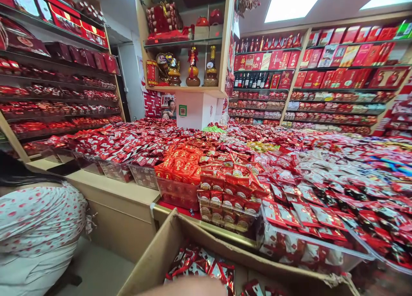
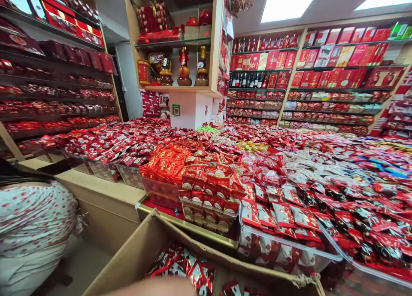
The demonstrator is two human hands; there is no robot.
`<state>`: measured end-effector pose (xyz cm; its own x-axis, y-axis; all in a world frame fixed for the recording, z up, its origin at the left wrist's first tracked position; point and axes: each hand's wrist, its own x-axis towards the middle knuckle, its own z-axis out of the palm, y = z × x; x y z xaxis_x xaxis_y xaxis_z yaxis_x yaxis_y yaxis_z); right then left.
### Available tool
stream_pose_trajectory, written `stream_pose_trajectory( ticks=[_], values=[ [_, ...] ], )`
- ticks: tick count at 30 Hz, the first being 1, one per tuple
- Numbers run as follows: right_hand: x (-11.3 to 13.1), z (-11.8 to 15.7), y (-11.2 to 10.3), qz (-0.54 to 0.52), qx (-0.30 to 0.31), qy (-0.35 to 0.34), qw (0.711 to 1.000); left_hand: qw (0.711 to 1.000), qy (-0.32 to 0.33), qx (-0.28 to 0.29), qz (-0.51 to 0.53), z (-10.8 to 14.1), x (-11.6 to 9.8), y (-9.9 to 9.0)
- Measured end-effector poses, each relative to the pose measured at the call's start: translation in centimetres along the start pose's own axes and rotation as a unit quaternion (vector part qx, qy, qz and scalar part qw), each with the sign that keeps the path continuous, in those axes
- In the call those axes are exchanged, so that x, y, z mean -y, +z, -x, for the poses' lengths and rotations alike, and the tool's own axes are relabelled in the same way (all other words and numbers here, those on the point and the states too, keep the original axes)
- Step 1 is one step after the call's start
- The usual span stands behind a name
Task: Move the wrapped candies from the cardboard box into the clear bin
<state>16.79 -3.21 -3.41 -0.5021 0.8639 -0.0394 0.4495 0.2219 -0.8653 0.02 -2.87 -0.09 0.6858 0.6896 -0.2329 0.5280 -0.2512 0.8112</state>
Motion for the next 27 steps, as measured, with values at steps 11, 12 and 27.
stream_pose_trajectory(
  ticks=[11, 12, 27],
  values=[
    [6.2, 0.2, -4.9, -0.196, -0.066, 0.011, 0.978, 0.918, 0.019, -0.227, 0.325, -0.4, -2.8, -4.0],
    [6.1, 0.1, -4.9, -0.199, -0.076, 0.013, 0.977, 0.909, 0.022, -0.231, 0.347, -0.6, -2.8, -3.8],
    [2.8, -1.0, -4.0, 0.048, -0.289, -0.165, 0.942, 0.766, 0.050, -0.169, 0.618, -1.8, -2.0, -3.1]
  ],
)
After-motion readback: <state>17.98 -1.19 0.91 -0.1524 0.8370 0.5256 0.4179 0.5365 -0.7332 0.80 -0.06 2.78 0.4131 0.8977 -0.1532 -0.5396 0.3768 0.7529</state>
